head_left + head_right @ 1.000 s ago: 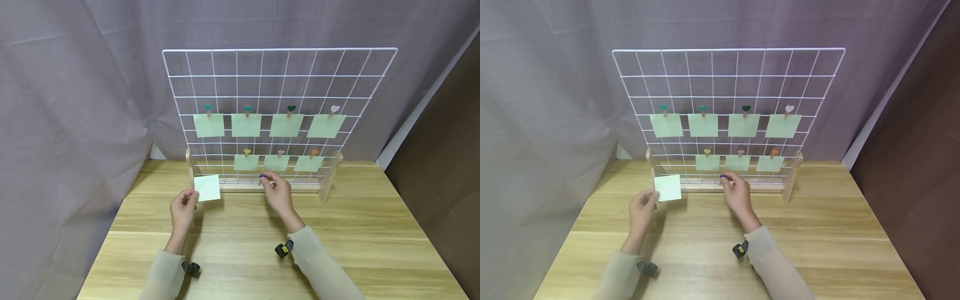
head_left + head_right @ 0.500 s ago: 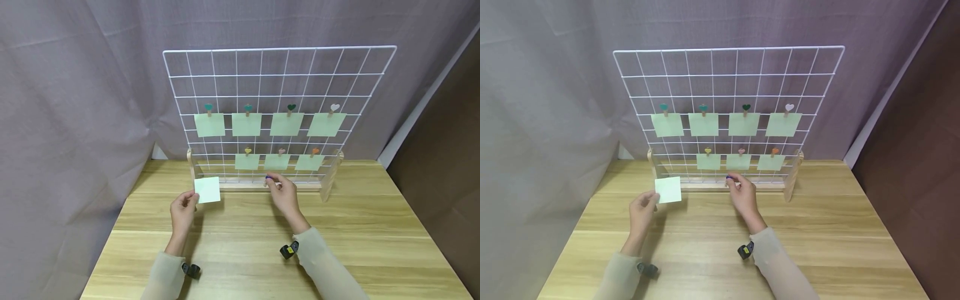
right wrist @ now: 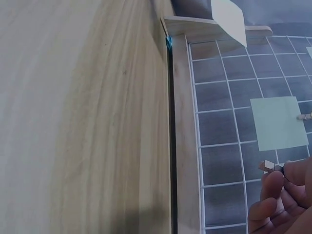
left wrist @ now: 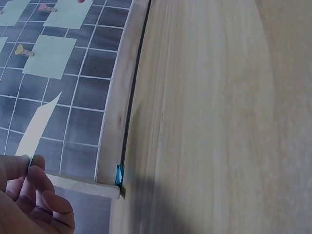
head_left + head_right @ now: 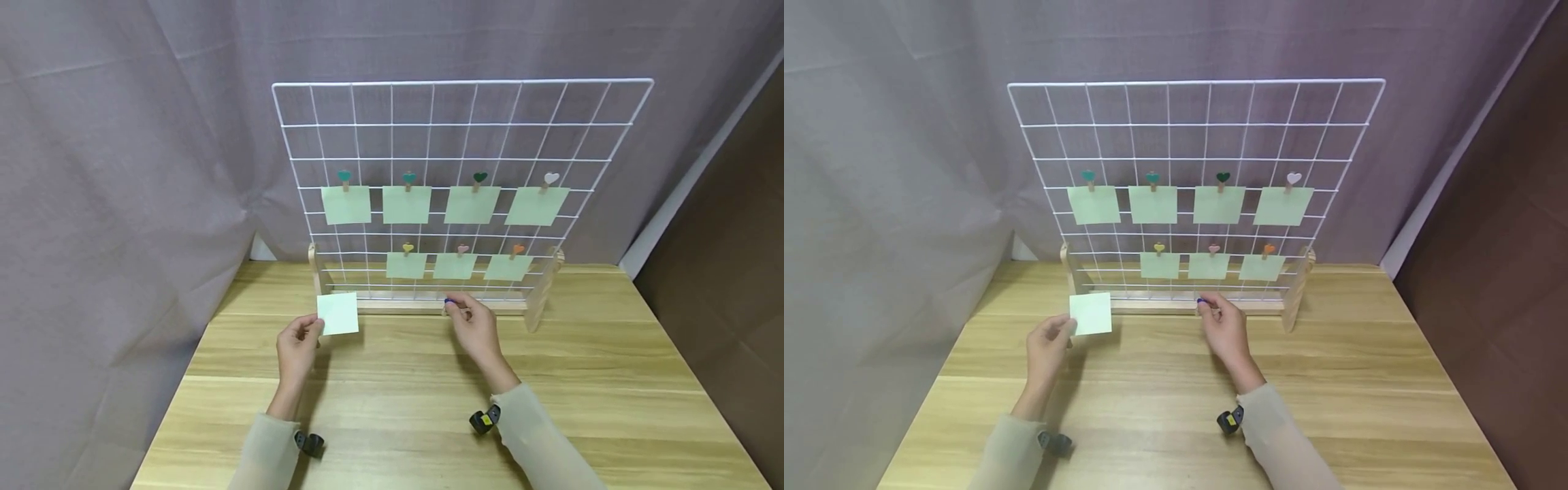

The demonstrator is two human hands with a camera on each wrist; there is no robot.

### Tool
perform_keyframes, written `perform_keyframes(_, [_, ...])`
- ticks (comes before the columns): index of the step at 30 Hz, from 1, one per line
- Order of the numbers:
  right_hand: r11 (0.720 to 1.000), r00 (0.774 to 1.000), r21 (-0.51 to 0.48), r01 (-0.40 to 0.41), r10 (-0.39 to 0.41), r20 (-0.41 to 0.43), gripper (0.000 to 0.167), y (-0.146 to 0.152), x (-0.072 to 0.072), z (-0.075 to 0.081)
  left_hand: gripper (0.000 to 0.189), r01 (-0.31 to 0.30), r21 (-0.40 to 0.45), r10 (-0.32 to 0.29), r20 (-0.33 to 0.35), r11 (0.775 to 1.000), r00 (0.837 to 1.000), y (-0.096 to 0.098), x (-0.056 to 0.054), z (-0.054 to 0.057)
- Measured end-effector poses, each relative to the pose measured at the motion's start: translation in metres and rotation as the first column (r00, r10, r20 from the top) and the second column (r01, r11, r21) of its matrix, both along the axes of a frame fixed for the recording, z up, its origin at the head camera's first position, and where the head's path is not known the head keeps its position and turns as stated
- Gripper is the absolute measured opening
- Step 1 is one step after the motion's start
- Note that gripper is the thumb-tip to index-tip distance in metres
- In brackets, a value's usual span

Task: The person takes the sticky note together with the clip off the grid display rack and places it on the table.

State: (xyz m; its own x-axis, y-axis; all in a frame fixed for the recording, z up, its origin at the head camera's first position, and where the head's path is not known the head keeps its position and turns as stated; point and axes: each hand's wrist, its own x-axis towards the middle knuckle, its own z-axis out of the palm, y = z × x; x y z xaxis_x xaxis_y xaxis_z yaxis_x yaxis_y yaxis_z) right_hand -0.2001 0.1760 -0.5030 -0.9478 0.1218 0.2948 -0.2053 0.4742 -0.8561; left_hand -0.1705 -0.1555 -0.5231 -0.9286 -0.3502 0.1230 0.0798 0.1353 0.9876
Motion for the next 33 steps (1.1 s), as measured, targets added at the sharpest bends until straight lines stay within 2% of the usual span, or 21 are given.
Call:
perform_keyframes(6, [1.0, 1.0, -0.023, 0.013, -0.013, -0.003, 0.019, 0.007, 0.004, -0.005, 0.014, 0.006, -0.012, -0.006, -0.007, 1.0, 1.0, -0.003, 0.002, -0.004])
perform_keyframes(12, [0.999, 0.999, -0.006, 0.034, -0.034, 0.009, 0.02, 0.015, 0.006, -0.01, 0.02, 0.007, -0.006, -0.007, 0.026, 1.0, 1.0, -0.005, 0.005, -0.007])
perform_keyframes(23, [0.998, 0.996, 0.034, 0.044, -0.046, 0.07, 0.021, 0.031, 0.014, -0.019, 0.013, -0.006, -0.048, 0.009, 0.055, 0.999, 0.998, -0.007, 0.011, -0.012])
perform_keyframes(33, [0.998, 0.992, 0.058, 0.036, -0.042, 0.116, 0.024, 0.048, 0.015, -0.024, 0.014, -0.009, -0.036, 0.012, 0.062, 0.999, 0.998, -0.008, 0.015, -0.015])
